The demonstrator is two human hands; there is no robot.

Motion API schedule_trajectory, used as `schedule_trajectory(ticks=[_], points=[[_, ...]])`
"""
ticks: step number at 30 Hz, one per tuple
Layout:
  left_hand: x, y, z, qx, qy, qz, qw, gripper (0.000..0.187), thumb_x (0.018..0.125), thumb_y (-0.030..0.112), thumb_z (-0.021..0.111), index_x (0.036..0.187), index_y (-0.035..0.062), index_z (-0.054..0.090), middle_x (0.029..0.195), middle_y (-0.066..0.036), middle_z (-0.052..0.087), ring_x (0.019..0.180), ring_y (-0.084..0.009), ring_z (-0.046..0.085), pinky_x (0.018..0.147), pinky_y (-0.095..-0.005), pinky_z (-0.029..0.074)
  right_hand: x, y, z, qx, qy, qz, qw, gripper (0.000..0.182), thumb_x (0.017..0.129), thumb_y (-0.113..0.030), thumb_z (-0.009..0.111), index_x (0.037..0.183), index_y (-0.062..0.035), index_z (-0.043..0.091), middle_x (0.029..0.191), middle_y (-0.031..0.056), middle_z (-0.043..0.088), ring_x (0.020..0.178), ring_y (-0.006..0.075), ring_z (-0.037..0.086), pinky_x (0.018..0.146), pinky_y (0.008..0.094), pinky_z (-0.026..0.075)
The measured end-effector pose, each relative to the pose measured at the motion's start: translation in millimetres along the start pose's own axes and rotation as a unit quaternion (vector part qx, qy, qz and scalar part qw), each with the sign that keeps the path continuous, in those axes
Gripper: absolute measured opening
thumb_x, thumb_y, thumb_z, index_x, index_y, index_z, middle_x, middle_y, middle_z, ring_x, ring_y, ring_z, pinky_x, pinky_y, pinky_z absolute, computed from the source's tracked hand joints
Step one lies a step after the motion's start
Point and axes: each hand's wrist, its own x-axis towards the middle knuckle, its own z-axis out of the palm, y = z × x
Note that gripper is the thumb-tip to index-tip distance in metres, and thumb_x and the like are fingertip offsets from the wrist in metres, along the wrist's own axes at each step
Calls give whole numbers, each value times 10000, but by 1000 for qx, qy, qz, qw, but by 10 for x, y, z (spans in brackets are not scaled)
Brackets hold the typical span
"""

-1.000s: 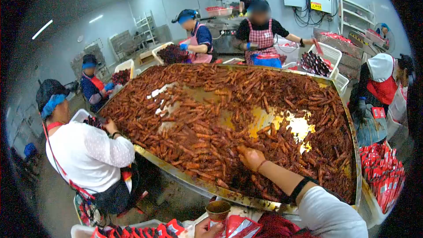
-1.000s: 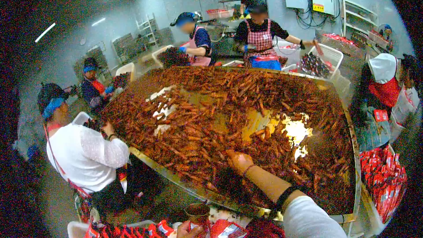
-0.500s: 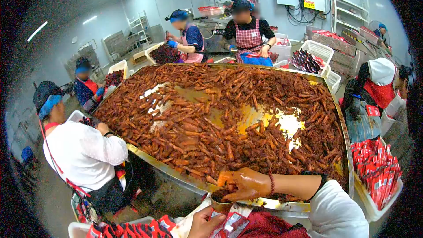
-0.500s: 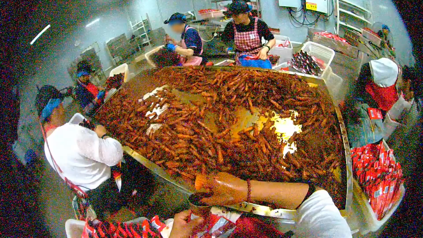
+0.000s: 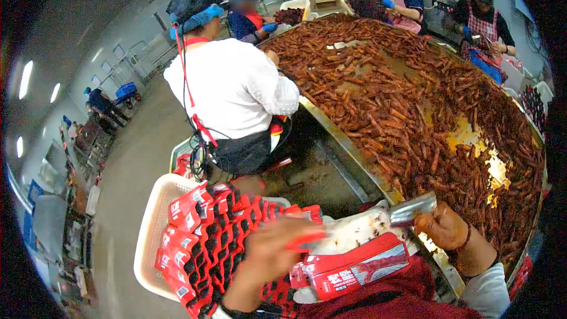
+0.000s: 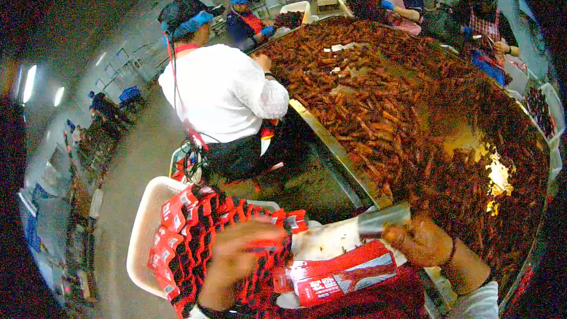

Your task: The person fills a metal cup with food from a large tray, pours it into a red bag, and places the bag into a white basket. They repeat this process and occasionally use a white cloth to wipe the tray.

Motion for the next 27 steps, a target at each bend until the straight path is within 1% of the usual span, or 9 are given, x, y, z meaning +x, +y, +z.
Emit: schedule_trajectory(ticks=[4,7,10,12,14,15,17,24,27], points=[[-372,-247,-834,170,243,-76,952,242,563,-51,364,718,3,541,817,-107,590,833,-242,543,821,-308,387,-94,326,-91,49,73,66,994,318,864,-311,399,794,-44,556,659,0,518,605,85,466,544,255,403],[-1105,-688,-1232,155,234,-399,873,207,666,-8,624,798,30,469,806,-49,499,819,-150,481,751,-260,376,-157,430,-156,59,90,61,992,323,865,-328,411,775,-50,548,623,-5,499,586,87,468,533,251,407],[-1423,-969,-1071,169,195,-426,867,250,621,-12,654,803,17,484,815,-55,510,816,-166,487,738,-266,382,-199,452,-213,97,144,97,980,326,865,-341,411,864,-38,532,656,-12,502,585,74,470,515,232,412],[-1136,-769,-675,282,260,-271,883,276,595,-15,668,812,4,500,826,-66,538,784,-190,505,725,-283,396,-216,377,-267,117,154,88,977,328,866,-348,415,875,-39,524,686,-14,483,583,78,468,517,240,428],[-710,-475,47,171,117,-254,945,302,608,-4,669,875,26,532,834,-106,574,762,-224,547,746,-317,416,-230,356,-321,160,171,113,966,313,863,-353,426,873,-56,523,713,-13,476,592,80,468,513,242,446],[-573,-358,448,38,-15,-369,929,336,633,74,691,935,54,544,900,-120,565,866,-245,539,777,-319,413,-249,396,-330,158,176,114,965,313,863,-353,426,873,-56,523,713,-13,476,592,80,468,513,242,446],[-773,-572,1344,-21,-192,-264,945,629,559,344,748,1055,58,488,1044,-140,516,1006,-291,463,857,-360,367,-281,423,-365,213,193,112,951,313,860,-357,428,876,-59,524,712,-12,478,589,81,469,499,240,454],[-617,-682,2142,-112,-213,-272,932,222,604,238,719,682,75,590,698,-84,577,603,-227,563,516,-300,431,-659,676,-438,143,194,161,957,440,855,-439,389,810,-44,579,649,0,503,536,77,463,488,253,437],[-489,-347,1917,27,-325,-165,931,185,709,220,609,837,90,580,783,-100,587,656,-270,572,571,-353,450,-724,751,-368,142,180,168,959,520,840,-496,367,922,-35,593,734,40,578,559,97,515,488,258,426]])
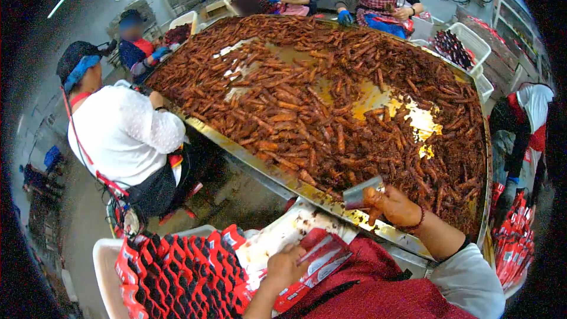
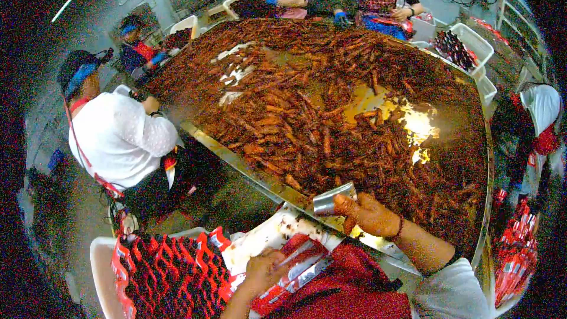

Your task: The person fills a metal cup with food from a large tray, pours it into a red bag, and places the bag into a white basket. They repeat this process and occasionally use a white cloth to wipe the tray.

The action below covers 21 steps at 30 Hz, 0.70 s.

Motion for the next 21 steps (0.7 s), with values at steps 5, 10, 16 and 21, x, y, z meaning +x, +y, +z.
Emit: schedule_trajectory(ticks=[5,10,16,21], points=[[-36,-56,199,5,-204,74,976,292,802,322,494,884,50,564,872,-128,566,770,-330,547,660,-384,440,29,130,84,-10,-45,48,998,525,827,-512,381,972,-43,567,757,49,586,551,97,510,484,242,417],[-110,-3,-187,-380,-64,-179,905,149,775,159,597,802,14,614,673,-33,588,623,-69,491,588,-247,423,88,23,194,103,-31,118,987,478,851,-437,383,1020,-12,522,950,131,590,578,154,591,487,256,488],[-36,165,-351,-240,95,-67,964,201,646,117,718,769,-1,612,712,-36,608,616,-63,523,581,-210,432,4,-149,220,217,-131,233,939,547,815,-543,365,993,-53,531,827,61,596,496,118,548,441,234,460],[4,272,-65,-336,57,-31,940,340,628,76,727,932,-1,596,783,-37,618,686,-78,540,623,-211,443,-59,-194,244,-364,-243,-26,899,487,845,-482,334,943,-65,565,668,141,580,528,241,543,477,382,436]])
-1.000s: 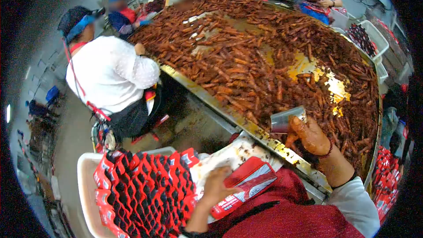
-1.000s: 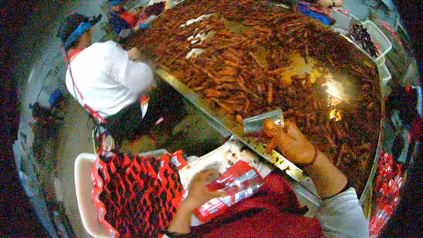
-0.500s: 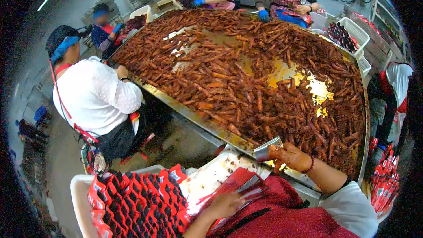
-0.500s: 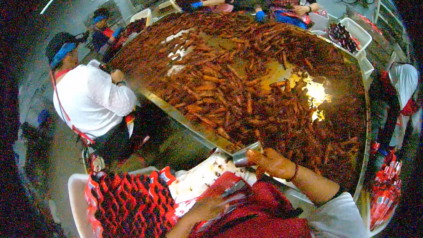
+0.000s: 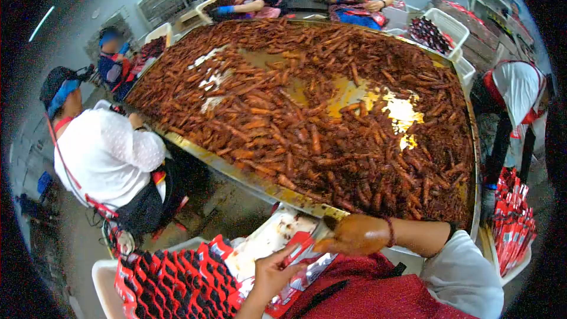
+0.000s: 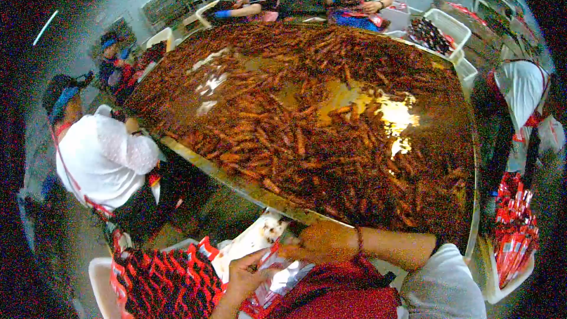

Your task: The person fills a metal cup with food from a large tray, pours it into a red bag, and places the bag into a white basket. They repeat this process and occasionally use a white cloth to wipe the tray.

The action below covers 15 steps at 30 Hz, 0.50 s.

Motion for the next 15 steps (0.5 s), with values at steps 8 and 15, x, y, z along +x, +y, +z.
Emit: schedule_trajectory(ticks=[8,15], points=[[67,152,-158,-243,-89,-77,963,323,665,52,668,970,3,572,865,-40,603,750,-98,547,695,-237,445,206,103,-246,86,339,-43,936,324,786,-390,504,917,-101,569,871,135,594,750,298,579,655,386,461],[55,117,-245,-218,-32,-69,973,317,685,86,667,970,-10,569,867,-37,600,744,-88,538,703,-244,436,548,1460,-708,-281,396,290,825,487,747,-348,565,1142,-96,432,846,179,584,839,329,548,714,405,445]])
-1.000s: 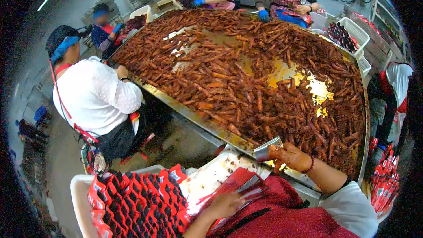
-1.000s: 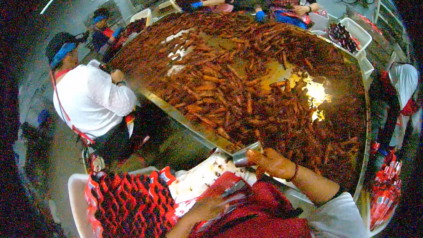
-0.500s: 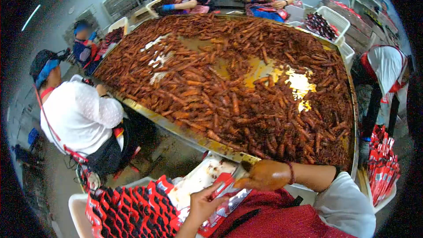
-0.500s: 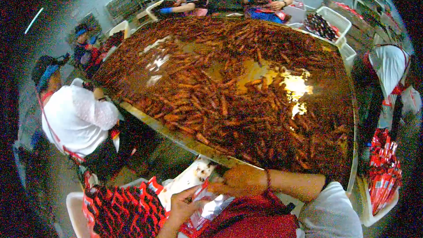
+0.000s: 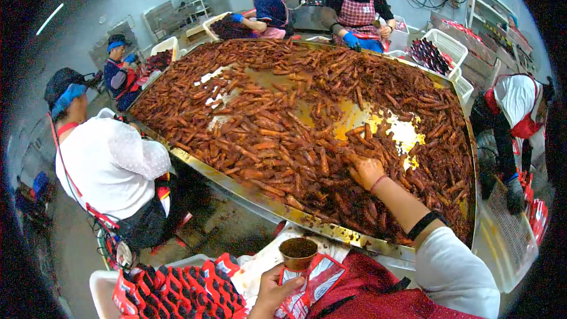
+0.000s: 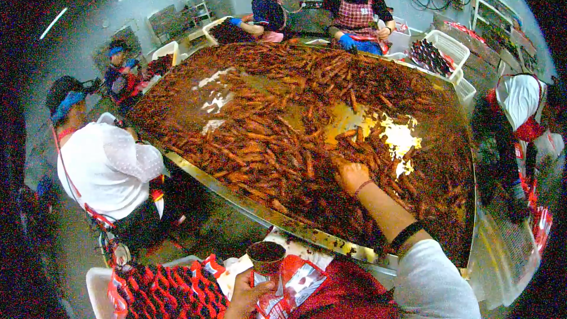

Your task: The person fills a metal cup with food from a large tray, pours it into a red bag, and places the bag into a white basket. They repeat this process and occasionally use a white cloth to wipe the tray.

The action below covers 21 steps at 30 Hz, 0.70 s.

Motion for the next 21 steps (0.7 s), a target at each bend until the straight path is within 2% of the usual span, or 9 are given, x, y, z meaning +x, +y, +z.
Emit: schedule_trajectory(ticks=[2,5,6,9,12,15,16,18,21], points=[[16,-21,-12,8,-3,6,1000,309,693,101,664,966,-10,571,879,-38,599,767,-89,531,720,-247,427,-14,72,-59,-20,-38,14,999,449,744,-338,569,1107,-92,474,833,181,587,811,332,556,704,400,448],[81,8,33,-6,0,-24,1000,304,704,122,660,965,-6,573,870,-34,598,771,-84,520,717,-237,420,-81,257,-151,189,223,-26,956,244,723,-287,564,848,-82,606,744,194,586,632,323,571,580,400,460],[125,13,47,11,-7,-28,1000,297,710,134,657,960,-2,575,852,-29,597,758,-77,515,706,-231,418,-140,264,-344,264,139,52,953,221,704,-235,587,838,-60,600,702,145,599,589,238,561,579,342,447],[255,80,129,43,-24,-39,998,286,718,153,655,951,5,580,818,-17,591,730,-67,504,684,-223,414,-348,226,-828,583,94,11,807,231,734,-227,579,813,-10,590,686,24,578,637,95,506,577,240,406],[367,185,215,75,-48,-50,995,285,718,172,658,938,6,584,796,-10,583,714,-62,498,667,-220,412,-576,129,-1163,641,-37,-54,765,265,756,-271,572,849,-23,587,706,16,582,640,61,501,554,200,404],[383,358,318,139,-120,-40,982,319,708,201,671,949,12,586,815,-19,596,737,-71,512,682,-224,417,-797,-282,-1480,524,-208,-79,822,298,726,-250,636,932,-45,566,769,5,591,654,65,521,559,196,422],[370,406,337,166,-131,-39,977,342,705,211,671,967,11,580,842,-35,604,762,-83,522,707,-235,421,-884,-454,-1544,565,-252,-87,781,308,700,-173,660,958,-50,543,763,6,586,662,75,531,573,214,436],[360,330,358,161,-142,15,977,370,703,225,670,985,7,570,863,-62,609,789,-100,533,731,-251,424,-987,-644,-1272,410,-37,-245,878,320,684,-149,674,955,-55,529,722,28,574,676,107,546,606,236,446],[269,386,305,222,-110,99,964,416,706,275,659,1000,0,557,879,-96,613,816,-135,550,757,-271,423,-1038,-850,-1222,490,-202,-160,833,269,712,-252,649,856,-44,556,722,91,577,646,198,574,600,302,468]])
